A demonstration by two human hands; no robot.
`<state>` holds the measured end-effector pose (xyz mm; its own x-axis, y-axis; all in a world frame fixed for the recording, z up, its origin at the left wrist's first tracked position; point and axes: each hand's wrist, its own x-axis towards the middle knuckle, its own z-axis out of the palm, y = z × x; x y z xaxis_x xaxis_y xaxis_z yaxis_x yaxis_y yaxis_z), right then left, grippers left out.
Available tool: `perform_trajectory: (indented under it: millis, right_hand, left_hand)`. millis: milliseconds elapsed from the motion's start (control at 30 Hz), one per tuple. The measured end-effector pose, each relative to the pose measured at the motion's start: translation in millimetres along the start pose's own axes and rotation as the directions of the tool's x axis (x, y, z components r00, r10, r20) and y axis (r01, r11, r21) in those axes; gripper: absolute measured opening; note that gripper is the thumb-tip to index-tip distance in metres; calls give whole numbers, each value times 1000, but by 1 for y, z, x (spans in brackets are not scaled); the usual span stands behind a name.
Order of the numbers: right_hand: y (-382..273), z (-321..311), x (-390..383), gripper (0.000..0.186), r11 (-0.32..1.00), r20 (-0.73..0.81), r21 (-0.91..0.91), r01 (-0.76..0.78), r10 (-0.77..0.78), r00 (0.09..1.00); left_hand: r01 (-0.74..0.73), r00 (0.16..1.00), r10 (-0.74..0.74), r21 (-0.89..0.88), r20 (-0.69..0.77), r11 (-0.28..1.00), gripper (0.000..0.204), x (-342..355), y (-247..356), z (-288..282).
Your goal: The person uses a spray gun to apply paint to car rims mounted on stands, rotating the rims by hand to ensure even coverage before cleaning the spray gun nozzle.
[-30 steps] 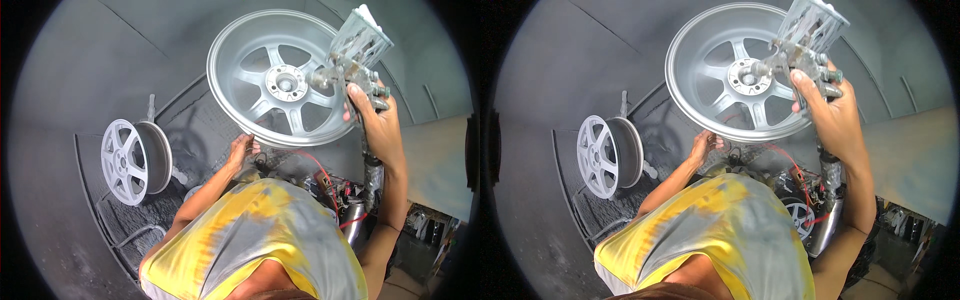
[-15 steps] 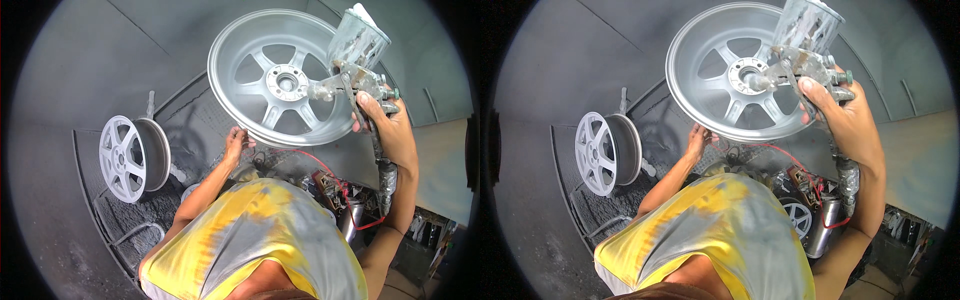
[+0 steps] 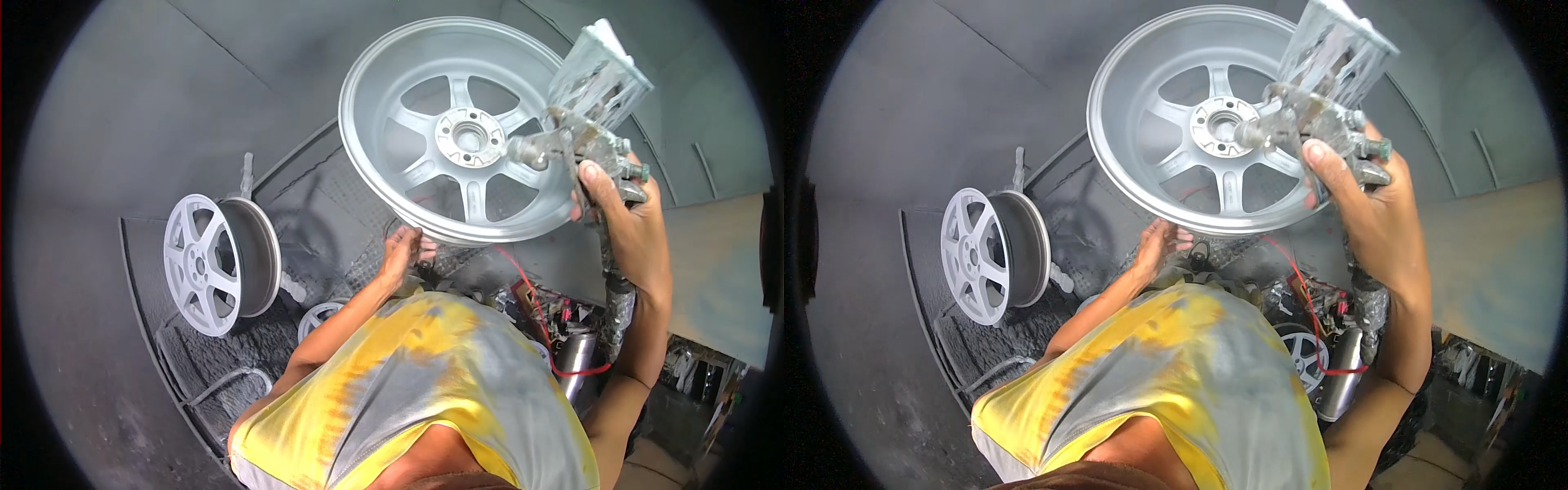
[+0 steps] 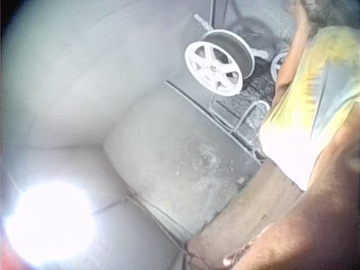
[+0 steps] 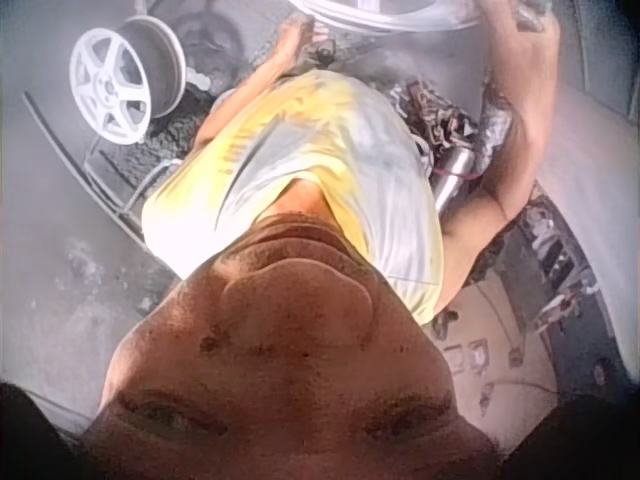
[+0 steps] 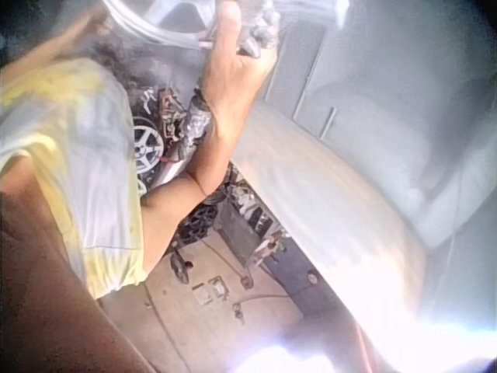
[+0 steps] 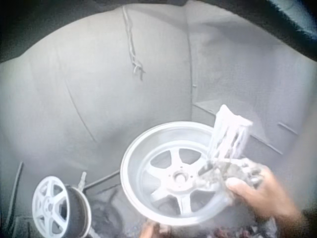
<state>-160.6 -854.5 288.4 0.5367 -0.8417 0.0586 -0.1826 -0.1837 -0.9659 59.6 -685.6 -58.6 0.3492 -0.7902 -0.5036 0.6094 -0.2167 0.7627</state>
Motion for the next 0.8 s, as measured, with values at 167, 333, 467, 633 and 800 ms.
perform_trajectory:
  millis: [167, 333, 467, 633, 800]
  right_hand:
    - [15, 0, 10, 21, 999, -17, -21, 40, -40, 999]
    - [21, 5, 31, 21, 974, -220, -98, 204, -221, 950]
    - [18, 7, 27, 21, 982, -212, -44, 185, -190, 959]
    - [7, 13, 11, 24, 998, -27, 21, 57, -57, 998]
    - [7, 23, 11, 20, 993, -98, 78, 87, -79, 992]
  left_hand:
    - [-155, 979, 165, 86, -122, 984, 29, 31, 30, -29]
    - [-183, 949, 230, 217, -215, 959, 33, 75, 78, -54]
    - [-222, 928, 293, 292, -229, 930, 36, 88, 93, -54]
    - [-271, 919, 324, 237, -226, 933, 36, 98, 85, -60]
    - [-267, 920, 329, 274, -214, 924, 35, 114, 89, -68]
